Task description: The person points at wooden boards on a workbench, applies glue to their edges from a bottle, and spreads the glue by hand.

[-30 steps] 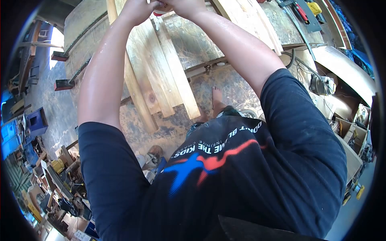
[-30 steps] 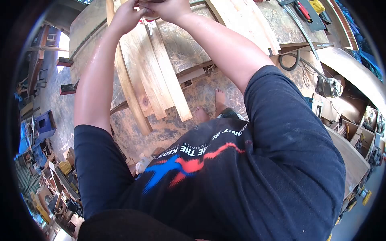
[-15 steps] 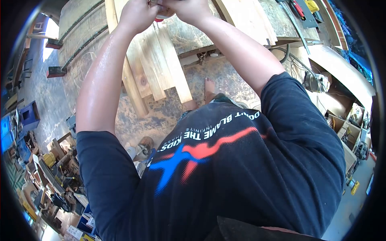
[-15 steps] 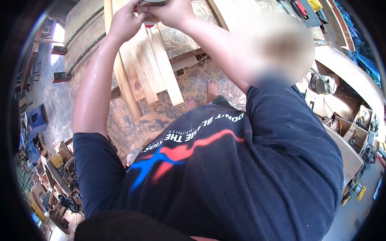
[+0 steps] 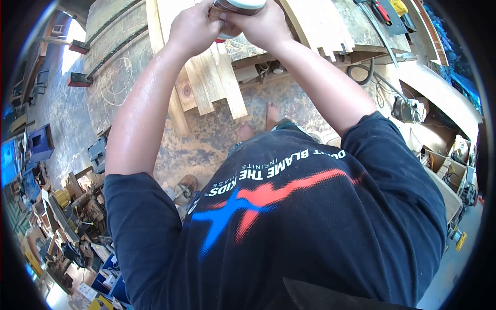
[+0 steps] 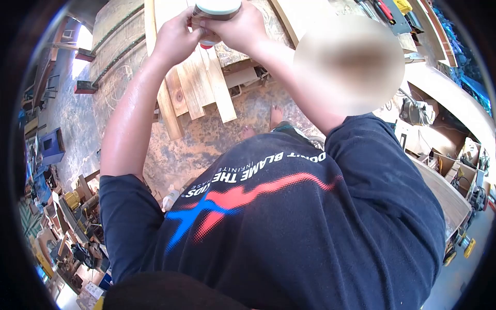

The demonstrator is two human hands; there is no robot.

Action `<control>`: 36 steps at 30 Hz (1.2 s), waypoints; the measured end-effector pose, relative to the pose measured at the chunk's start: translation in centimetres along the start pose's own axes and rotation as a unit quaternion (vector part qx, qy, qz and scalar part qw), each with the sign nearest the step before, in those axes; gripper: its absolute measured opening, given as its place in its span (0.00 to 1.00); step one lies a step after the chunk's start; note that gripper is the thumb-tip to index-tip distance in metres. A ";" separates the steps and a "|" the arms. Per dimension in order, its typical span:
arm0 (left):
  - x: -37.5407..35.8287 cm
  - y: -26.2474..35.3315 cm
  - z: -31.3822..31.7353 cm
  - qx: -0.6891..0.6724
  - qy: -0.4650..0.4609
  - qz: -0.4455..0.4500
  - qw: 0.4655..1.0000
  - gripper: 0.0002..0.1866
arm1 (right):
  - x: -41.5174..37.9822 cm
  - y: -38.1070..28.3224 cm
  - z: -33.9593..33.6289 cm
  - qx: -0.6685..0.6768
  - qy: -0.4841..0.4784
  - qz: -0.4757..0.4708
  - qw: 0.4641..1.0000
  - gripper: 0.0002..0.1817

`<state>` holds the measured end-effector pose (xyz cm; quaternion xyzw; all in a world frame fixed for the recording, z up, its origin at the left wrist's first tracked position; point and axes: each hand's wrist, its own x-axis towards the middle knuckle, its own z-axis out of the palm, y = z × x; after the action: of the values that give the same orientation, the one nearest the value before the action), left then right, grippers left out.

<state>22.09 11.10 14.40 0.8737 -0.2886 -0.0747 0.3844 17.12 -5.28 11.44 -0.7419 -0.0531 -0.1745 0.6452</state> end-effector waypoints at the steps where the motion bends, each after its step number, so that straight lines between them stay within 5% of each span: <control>1: -0.1 -1.3 0.7 0.045 0.018 0.016 0.999 0.22 | -0.3 -0.1 0.0 0.019 0.002 -0.009 1.000 0.17; 8: -3.2 -0.1 2.2 0.115 0.043 0.018 0.992 0.24 | -3.3 -0.3 -0.5 0.155 -0.031 0.056 0.986 0.15; 11: -4.6 0.5 2.9 0.132 0.031 -0.007 0.991 0.22 | -4.7 -2.2 -1.0 0.036 -0.027 0.020 0.999 0.13; 15: -6.2 1.0 4.3 0.132 0.025 -0.035 0.990 0.21 | -6.2 -1.1 -1.8 0.104 -0.062 0.039 0.992 0.13; 21: -8.5 2.9 6.1 0.133 0.037 -0.058 0.989 0.22 | -8.9 -0.8 -3.9 -0.077 -0.071 0.069 0.992 0.26; 30: -11.8 4.6 6.8 0.168 0.080 -0.042 0.982 0.22 | -11.2 0.1 -4.2 -0.009 -0.105 0.013 0.994 0.23; 33: -12.5 4.9 6.9 0.183 0.087 -0.043 0.978 0.21 | -11.4 0.4 -4.5 -0.009 -0.122 0.031 0.992 0.29; 36: -13.0 5.3 7.1 0.178 0.084 -0.047 0.979 0.22 | -12.1 -0.5 -4.8 -0.036 -0.117 0.008 0.993 0.21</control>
<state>6.51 11.12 12.12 0.9440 -0.2226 0.0335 0.2412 4.72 -8.06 8.46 -0.7801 -0.1157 -0.0835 0.6092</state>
